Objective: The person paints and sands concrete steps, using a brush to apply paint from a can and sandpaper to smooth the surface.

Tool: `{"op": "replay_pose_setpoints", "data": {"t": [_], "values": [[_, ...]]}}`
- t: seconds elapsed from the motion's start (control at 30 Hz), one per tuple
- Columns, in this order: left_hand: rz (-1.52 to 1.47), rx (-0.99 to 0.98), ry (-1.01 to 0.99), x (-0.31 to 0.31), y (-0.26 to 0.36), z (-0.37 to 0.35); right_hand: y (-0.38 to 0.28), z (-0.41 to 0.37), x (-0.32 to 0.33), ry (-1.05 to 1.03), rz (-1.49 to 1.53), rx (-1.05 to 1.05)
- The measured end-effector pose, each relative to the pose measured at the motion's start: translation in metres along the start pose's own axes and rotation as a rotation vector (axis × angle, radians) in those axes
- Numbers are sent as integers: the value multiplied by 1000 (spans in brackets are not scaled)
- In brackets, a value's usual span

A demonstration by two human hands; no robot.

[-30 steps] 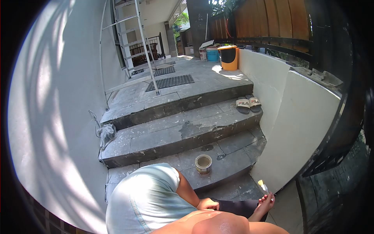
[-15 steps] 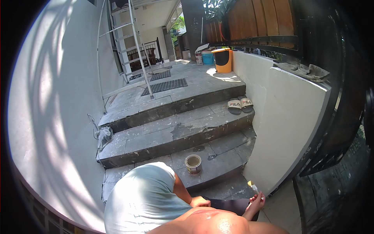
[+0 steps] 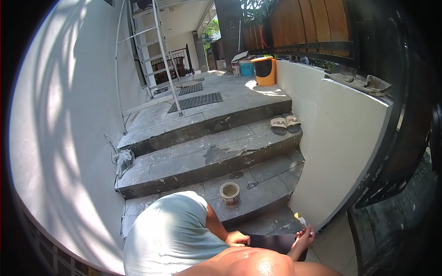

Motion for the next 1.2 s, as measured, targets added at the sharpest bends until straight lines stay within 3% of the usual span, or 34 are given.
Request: {"op": "replay_pose_setpoints", "data": {"t": [1.2], "values": [[-23,-15,24,1,9,-4,-12,-11,-4,-10,-13,26]]}}
Point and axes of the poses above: each hand's wrist, its own z-axis towards the middle knuckle, its own x-axis out of the back of the hand, y = z × x, the point moved 5 cm from there along z, towards the middle knuckle, and after that the axes turned 10 degrees about x, right-handed, at the moved point
